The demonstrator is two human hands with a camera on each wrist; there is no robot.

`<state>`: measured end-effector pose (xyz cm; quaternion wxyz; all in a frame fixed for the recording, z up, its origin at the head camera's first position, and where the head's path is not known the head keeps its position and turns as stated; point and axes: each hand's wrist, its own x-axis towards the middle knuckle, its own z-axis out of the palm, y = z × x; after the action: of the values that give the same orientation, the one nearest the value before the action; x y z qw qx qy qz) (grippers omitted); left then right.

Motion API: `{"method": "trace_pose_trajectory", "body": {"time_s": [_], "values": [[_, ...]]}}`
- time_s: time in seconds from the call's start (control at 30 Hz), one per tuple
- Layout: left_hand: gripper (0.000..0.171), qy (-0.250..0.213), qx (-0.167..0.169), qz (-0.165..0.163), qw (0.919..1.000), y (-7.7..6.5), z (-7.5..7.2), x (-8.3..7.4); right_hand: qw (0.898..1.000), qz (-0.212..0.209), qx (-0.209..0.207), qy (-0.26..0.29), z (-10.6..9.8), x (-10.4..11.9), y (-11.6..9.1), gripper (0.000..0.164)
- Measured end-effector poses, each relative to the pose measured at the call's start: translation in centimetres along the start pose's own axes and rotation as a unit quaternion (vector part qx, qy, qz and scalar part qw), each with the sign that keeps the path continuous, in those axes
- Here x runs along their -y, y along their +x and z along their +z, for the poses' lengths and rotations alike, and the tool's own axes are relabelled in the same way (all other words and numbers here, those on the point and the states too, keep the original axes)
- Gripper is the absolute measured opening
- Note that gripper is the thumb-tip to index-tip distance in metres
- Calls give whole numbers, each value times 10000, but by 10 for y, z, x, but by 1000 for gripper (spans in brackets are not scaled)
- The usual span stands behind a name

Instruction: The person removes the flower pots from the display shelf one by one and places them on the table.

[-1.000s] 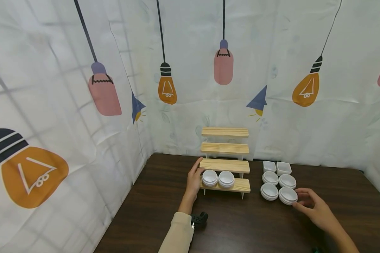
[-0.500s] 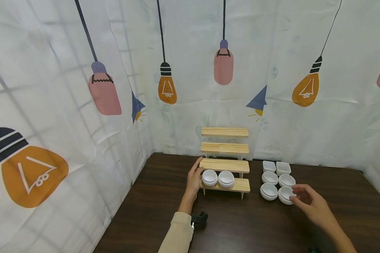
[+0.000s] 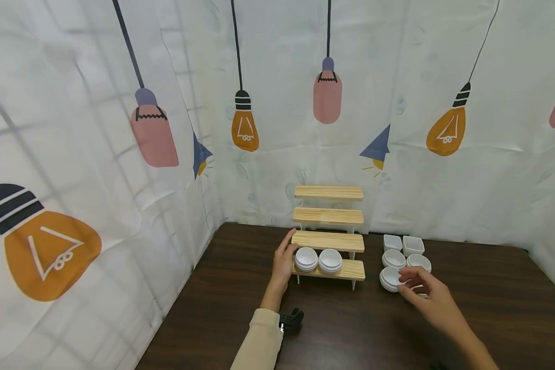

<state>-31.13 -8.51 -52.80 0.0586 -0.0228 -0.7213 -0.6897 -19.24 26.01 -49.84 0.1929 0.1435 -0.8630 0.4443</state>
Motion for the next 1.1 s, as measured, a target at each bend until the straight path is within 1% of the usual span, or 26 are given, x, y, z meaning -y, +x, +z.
{"method": "trace_pose_trajectory", "body": {"time_s": [0.13,0.33,0.43,0.63,0.77,0.9,1.1], "values": [[45,15,-10,38,10000,1,0,2,9994,-147,126,279,14,8,4,27],[46,61,-33,-17,10000,2,0,3,9986,-97,268,453,34,19,17,29],[47,75,-16,-23,10000,1,0,3,9982,39,351,480,45,24,26,31],[46,65,-34,-22,10000,0,-1,2,9949,442,658,622,64,32,43,36],[46,75,-55,33,10000,1,-1,1,9920,523,788,842,75,35,54,40],[46,28,-29,28,10000,1,0,2,9904,577,778,989,84,34,60,45],[46,17,-55,18,10000,2,1,2,9902,820,771,829,97,34,66,48]]}}
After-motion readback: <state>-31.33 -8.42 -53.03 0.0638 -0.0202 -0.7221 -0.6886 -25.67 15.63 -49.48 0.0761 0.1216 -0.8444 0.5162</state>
